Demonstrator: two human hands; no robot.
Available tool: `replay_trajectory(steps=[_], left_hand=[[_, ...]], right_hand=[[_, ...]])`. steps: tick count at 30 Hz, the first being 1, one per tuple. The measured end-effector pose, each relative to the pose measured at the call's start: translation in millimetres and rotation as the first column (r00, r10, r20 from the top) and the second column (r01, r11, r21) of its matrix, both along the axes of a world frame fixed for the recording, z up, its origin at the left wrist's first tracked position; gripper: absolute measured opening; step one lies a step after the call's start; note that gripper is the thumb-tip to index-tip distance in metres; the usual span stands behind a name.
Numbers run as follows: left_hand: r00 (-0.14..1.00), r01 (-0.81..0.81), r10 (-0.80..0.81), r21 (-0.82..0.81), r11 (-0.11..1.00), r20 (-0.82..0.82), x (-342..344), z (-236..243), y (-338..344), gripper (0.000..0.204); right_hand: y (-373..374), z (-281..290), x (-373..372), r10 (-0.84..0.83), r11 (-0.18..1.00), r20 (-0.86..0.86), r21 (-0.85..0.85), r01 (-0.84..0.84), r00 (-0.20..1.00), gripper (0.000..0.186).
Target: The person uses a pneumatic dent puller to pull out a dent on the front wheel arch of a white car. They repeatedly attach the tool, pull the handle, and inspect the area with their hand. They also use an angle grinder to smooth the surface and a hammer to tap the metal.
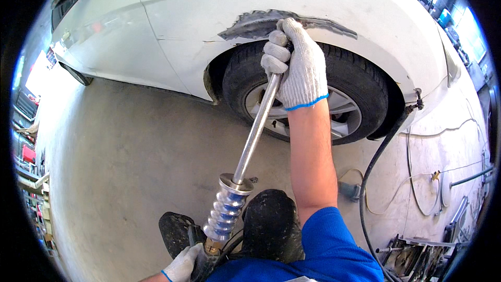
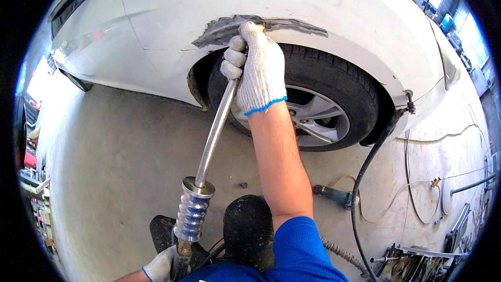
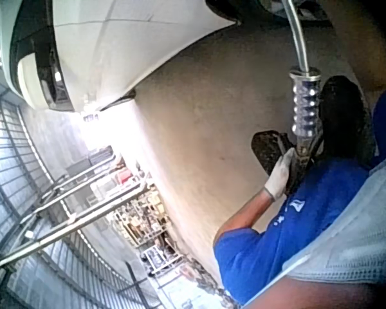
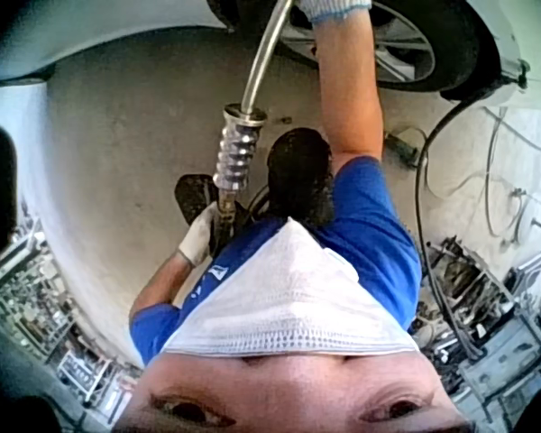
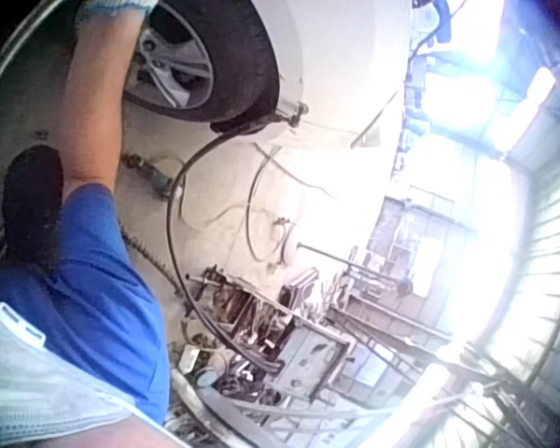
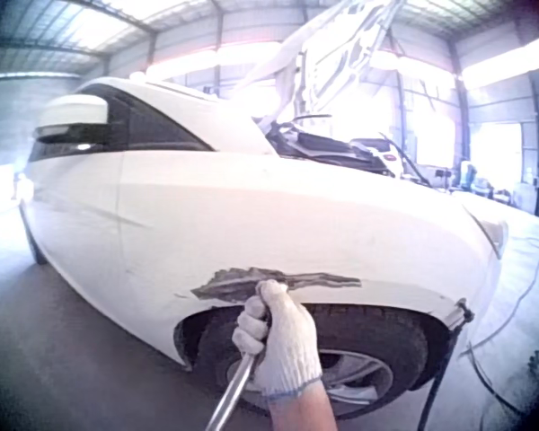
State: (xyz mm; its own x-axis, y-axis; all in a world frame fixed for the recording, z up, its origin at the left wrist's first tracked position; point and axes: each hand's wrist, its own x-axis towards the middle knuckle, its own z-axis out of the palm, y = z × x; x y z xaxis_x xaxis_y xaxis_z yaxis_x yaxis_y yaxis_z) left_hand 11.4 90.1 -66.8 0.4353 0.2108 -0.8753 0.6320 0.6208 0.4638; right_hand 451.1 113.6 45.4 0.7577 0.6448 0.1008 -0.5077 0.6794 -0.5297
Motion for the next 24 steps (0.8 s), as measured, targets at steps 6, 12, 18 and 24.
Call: replay_trajectory(steps=[6, 12, 18, 24], left_hand=[[1.000, 0.007, -0.007, 0.016, 1.000, 0.006, -4, -5, 0, 0.042], [1.000, 0.027, -0.027, 0.055, 0.998, 0.000, -5, -2, 0, 0.045], [0.999, 0.034, -0.034, 0.068, 0.997, 0.010, -16, -20, 1, 0.047], [1.000, 0.011, -0.012, 0.057, 0.998, 0.019, -8, -13, -1, 0.044]], right_hand=[[0, 1, 3, 0.019, 1.000, -0.005, -0.013, -0.019, 1.000, 0.012], [0, 2, 0, 0.009, 1.000, 0.005, -0.024, -0.009, 1.000, 0.013], [-2, 1, 1, 0.009, 1.000, 0.001, 0.004, -0.009, 1.000, 0.013], [0, 0, 3, 0.013, 1.000, -0.006, -0.015, -0.013, 1.000, 0.013]])
